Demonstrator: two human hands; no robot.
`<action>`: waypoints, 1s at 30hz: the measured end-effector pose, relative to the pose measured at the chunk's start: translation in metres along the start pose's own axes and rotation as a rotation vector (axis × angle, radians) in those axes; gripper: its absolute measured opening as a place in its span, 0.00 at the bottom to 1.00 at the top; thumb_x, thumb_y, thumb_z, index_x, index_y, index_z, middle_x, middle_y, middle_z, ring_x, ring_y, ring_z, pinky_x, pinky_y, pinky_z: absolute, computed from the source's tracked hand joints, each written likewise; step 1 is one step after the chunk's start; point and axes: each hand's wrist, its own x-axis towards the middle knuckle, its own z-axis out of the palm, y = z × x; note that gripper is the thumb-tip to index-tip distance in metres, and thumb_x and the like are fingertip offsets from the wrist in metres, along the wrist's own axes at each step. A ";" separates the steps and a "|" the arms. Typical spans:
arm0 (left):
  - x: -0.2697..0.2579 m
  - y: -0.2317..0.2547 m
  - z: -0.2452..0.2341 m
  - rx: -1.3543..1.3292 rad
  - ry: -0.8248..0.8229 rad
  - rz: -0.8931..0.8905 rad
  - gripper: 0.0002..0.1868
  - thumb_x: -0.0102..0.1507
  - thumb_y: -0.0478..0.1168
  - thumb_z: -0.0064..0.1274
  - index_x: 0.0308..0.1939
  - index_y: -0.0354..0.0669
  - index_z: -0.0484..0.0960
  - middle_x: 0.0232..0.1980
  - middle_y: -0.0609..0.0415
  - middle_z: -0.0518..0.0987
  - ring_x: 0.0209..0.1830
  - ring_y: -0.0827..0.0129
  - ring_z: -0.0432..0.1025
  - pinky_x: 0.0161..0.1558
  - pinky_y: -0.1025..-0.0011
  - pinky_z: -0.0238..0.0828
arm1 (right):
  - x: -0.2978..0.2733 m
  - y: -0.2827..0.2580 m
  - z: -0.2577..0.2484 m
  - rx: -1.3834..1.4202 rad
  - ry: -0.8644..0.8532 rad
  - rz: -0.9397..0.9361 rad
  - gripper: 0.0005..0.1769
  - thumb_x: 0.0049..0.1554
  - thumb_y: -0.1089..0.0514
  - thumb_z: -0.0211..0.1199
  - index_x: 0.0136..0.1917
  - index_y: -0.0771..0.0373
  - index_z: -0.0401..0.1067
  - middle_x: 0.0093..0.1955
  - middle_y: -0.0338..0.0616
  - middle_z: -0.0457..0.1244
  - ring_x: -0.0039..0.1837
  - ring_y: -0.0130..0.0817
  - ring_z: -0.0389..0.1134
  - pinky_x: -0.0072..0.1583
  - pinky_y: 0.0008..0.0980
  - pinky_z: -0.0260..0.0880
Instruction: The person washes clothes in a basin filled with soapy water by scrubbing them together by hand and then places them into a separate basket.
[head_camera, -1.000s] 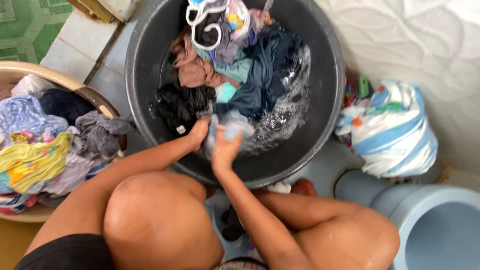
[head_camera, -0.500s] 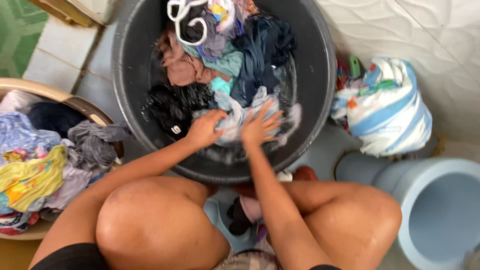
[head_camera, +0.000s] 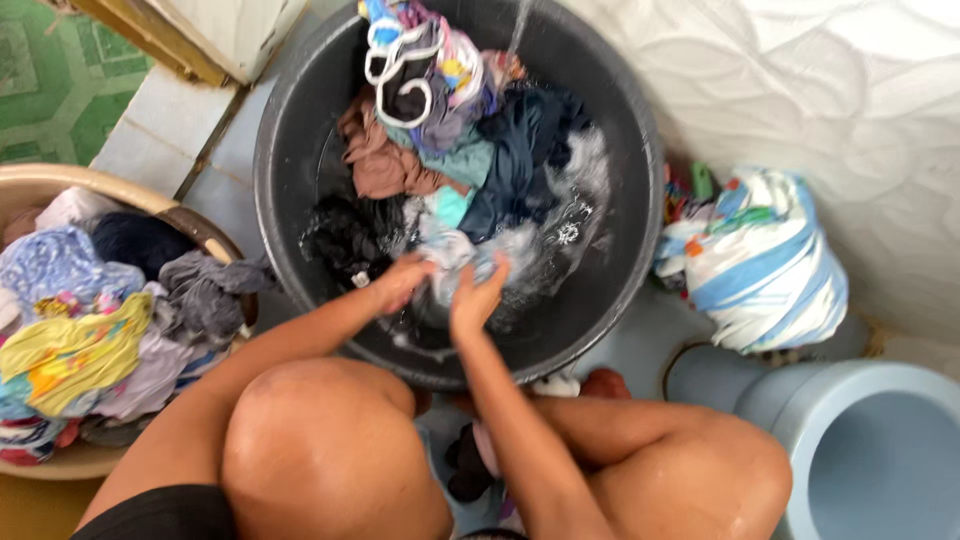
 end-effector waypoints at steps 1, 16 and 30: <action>0.005 0.009 0.003 -0.226 -0.082 -0.032 0.21 0.63 0.48 0.49 0.59 0.53 0.80 0.45 0.52 0.83 0.34 0.58 0.67 0.40 0.54 0.57 | -0.011 -0.016 -0.006 0.077 -0.076 -0.113 0.31 0.57 0.54 0.65 0.71 0.59 0.61 0.66 0.60 0.60 0.65 0.56 0.63 0.68 0.47 0.61; -0.006 0.028 0.016 1.049 -0.339 0.482 0.29 0.55 0.49 0.59 0.60 0.46 0.79 0.60 0.41 0.80 0.57 0.49 0.75 0.56 0.57 0.72 | 0.110 -0.009 -0.036 -0.735 0.093 -0.302 0.39 0.55 0.39 0.67 0.73 0.53 0.60 0.79 0.59 0.45 0.81 0.66 0.44 0.62 0.81 0.52; -0.062 0.045 -0.007 1.117 0.026 0.460 0.33 0.50 0.42 0.65 0.61 0.63 0.82 0.55 0.47 0.83 0.55 0.49 0.76 0.57 0.56 0.73 | 0.221 0.036 -0.090 -0.863 -0.875 0.322 0.40 0.46 0.43 0.72 0.69 0.58 0.68 0.66 0.59 0.69 0.67 0.58 0.70 0.65 0.62 0.70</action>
